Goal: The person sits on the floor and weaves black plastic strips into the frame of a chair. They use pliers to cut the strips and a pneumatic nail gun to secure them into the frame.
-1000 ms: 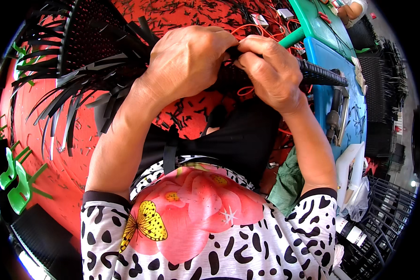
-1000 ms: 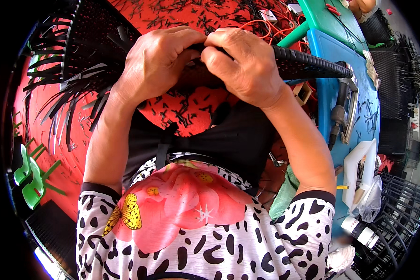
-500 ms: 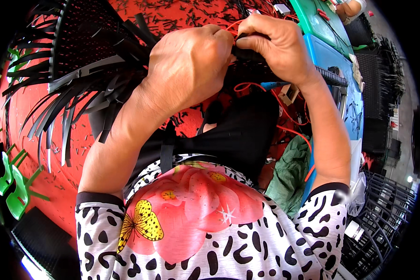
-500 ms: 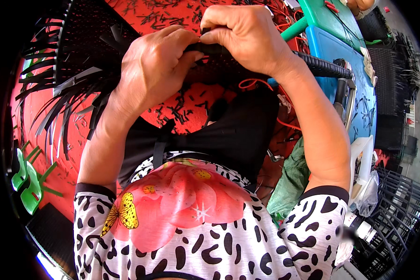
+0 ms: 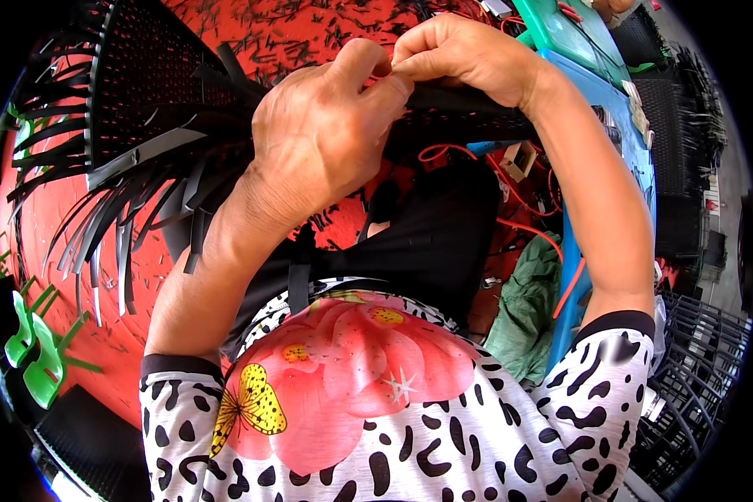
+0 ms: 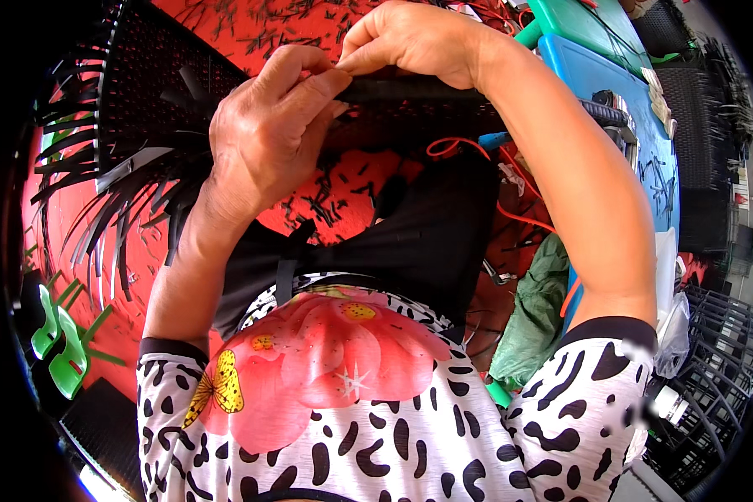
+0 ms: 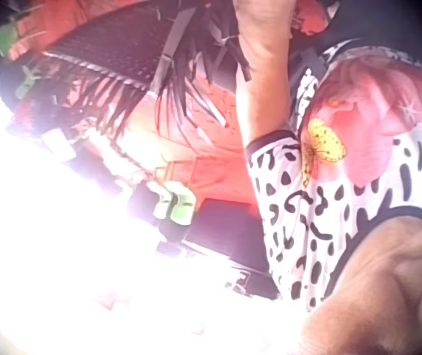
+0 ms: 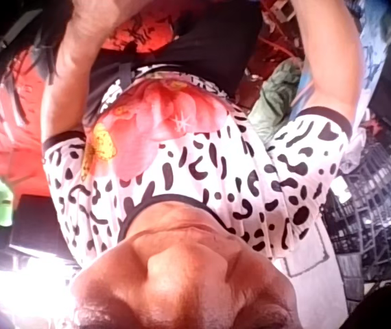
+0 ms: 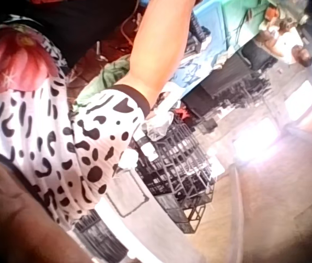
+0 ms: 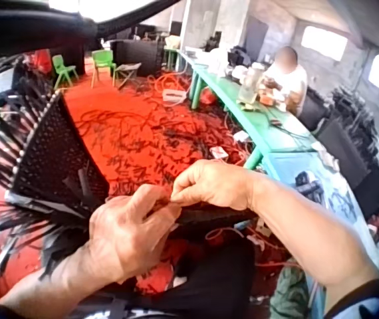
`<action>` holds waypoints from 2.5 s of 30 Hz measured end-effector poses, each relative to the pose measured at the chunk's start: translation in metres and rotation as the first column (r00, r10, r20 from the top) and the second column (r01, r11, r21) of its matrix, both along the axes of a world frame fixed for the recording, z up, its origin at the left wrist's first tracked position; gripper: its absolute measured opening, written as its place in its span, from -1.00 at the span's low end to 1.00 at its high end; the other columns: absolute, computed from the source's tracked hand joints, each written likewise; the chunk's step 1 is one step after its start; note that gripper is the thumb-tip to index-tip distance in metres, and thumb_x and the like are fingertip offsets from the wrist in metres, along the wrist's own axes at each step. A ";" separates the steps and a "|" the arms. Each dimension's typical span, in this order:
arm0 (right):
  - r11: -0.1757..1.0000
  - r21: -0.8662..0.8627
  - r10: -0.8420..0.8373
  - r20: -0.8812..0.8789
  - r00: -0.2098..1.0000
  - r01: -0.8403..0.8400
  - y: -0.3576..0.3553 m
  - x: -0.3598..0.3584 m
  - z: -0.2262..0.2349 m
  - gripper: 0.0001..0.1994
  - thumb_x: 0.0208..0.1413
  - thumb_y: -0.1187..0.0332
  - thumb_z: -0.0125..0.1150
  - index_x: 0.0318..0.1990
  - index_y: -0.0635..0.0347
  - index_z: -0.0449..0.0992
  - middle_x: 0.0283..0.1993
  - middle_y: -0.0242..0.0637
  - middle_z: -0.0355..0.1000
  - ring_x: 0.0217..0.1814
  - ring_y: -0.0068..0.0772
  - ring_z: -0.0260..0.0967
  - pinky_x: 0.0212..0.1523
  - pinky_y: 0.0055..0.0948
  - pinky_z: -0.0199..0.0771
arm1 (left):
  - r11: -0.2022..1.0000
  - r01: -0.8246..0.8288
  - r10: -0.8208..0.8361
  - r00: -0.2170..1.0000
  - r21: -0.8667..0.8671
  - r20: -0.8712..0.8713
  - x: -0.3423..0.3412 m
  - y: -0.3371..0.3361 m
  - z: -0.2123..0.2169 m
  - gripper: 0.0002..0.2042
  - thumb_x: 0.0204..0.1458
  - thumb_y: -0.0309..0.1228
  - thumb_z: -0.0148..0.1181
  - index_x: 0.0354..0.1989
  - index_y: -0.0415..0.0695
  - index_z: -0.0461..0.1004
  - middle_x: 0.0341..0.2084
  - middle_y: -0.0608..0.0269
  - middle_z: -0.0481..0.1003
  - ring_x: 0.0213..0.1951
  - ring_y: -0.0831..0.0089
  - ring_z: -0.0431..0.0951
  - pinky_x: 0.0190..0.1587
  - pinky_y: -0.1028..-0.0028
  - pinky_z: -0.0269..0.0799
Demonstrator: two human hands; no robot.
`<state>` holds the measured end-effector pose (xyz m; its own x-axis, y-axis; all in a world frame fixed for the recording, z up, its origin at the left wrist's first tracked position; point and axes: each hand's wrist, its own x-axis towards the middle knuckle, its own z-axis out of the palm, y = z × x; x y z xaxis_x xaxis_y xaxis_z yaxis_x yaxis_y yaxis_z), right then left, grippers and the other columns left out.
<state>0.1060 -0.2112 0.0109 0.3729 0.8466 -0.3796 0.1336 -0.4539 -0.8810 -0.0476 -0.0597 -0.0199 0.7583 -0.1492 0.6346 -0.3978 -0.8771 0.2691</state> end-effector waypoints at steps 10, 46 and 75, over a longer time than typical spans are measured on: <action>0.897 0.441 -0.438 0.890 0.128 0.006 -0.039 -0.059 -0.004 -0.57 -0.10 0.05 0.38 -0.19 0.16 0.48 -0.22 -0.21 0.45 -0.16 -0.10 0.42 -0.13 -0.18 0.40 | 0.984 0.167 -0.167 0.986 -0.052 0.002 0.006 0.005 0.008 -0.82 -0.10 -0.58 0.21 -0.27 -0.19 0.47 -0.24 0.15 0.52 -0.31 0.08 0.56 -0.29 0.26 0.48; 0.296 -0.256 -0.315 0.883 0.347 0.920 -0.338 0.044 -0.071 -0.64 -0.18 0.22 0.33 -0.36 0.42 0.55 -0.48 -0.01 0.50 -0.38 -0.17 0.53 -0.28 -0.23 0.49 | 0.990 -0.061 0.032 0.975 -0.125 -0.219 0.039 0.004 0.008 -0.75 -0.05 -0.49 0.19 -0.17 -0.24 0.54 -0.28 0.06 0.56 -0.21 0.05 0.56 -0.14 0.28 0.47; 0.839 0.145 -0.533 0.024 0.846 0.525 -0.087 -0.130 0.075 -0.85 -0.13 0.42 0.26 -0.45 0.31 0.46 -0.54 -0.31 0.39 -0.55 -0.53 0.35 -0.46 -0.50 0.34 | 0.978 0.017 -0.085 0.943 -0.207 -0.322 0.050 0.011 0.011 -0.76 -0.18 -0.57 0.16 -0.27 -0.22 0.58 -0.47 -0.12 0.53 -0.31 -0.05 0.55 -0.22 0.15 0.47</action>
